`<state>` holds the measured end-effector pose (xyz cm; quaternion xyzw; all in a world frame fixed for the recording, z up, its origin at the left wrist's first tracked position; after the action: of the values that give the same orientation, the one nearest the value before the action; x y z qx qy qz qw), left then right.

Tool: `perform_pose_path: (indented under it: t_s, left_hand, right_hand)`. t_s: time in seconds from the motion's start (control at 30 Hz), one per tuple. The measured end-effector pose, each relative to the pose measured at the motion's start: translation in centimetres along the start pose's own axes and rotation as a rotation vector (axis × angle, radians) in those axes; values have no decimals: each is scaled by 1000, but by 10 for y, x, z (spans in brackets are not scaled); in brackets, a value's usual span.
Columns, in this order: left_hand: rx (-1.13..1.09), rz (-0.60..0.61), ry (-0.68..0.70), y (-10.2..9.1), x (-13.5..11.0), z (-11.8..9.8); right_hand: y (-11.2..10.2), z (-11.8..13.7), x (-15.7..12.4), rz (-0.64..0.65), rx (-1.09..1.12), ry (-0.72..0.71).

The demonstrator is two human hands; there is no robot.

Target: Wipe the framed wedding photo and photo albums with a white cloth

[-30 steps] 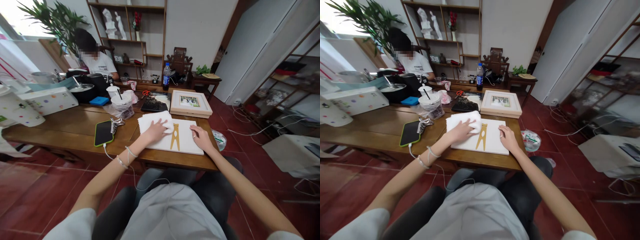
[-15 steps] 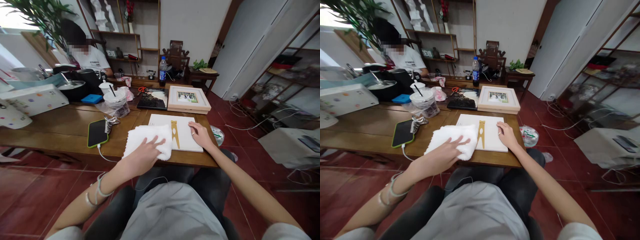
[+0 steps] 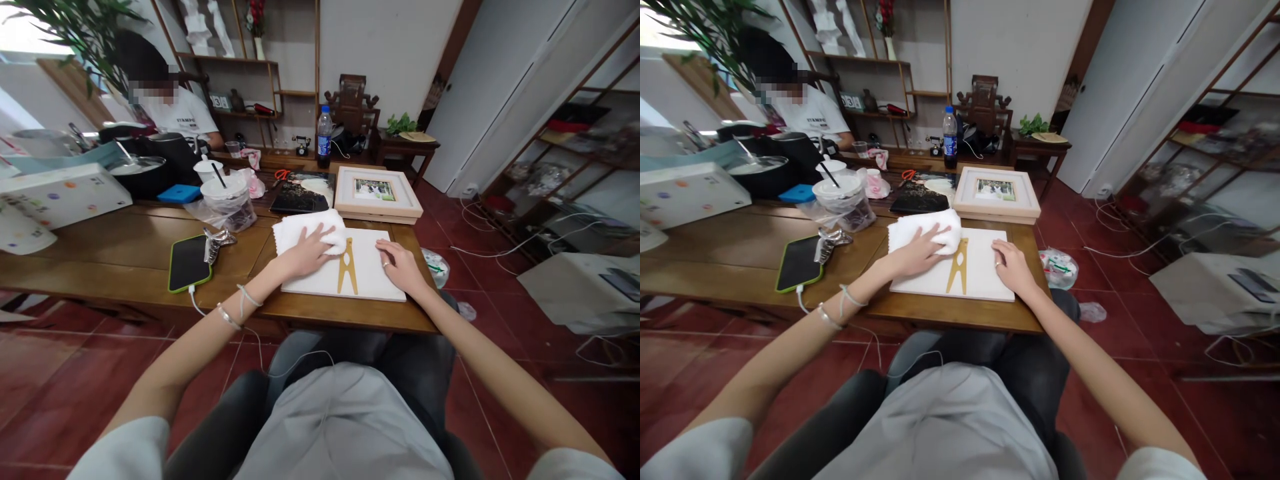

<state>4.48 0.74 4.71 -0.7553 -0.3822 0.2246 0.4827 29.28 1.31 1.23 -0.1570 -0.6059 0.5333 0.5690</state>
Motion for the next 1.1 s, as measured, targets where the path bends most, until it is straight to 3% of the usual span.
perform_pose_path:
  t_s: [0.1,0.2,0.5,0.63,0.77,0.97,1.1]
  left_hand:
    - [23,14,54,0,9,9]
    - [50,41,56,0,4,7]
    - [16,268,102,-12,-86,-46]
    - [-7,286,131,-10,-102,-55]
    - [7,257,95,-8,-81,-46]
    - [30,277,-27,-16,-17,-19]
    - [67,154,-28,-13,14,-4]
  right_hand:
    - [0,-1,0,-1,2,-1]
    - [1,-1,-1,3,3,2]
    - [-3,2,0,23,-13,15]
    - [-3,3,0,23,-12,16]
    - [-3,2,0,21,-24,14]
    - [-2,1,1,25,-27,10]
    - [-2,0,0,20,-14,4]
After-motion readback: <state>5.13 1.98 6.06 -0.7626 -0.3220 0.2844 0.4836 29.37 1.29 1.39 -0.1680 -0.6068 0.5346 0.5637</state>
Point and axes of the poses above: each hand's wrist, its own x-axis towards the middle knuckle, its own y-axis out of the palm, z = x × y, the point moved 2 cm from there along x, towards the middle knuckle, and after that the axes turned 15 degrees about -x, right-handed, at the moved point
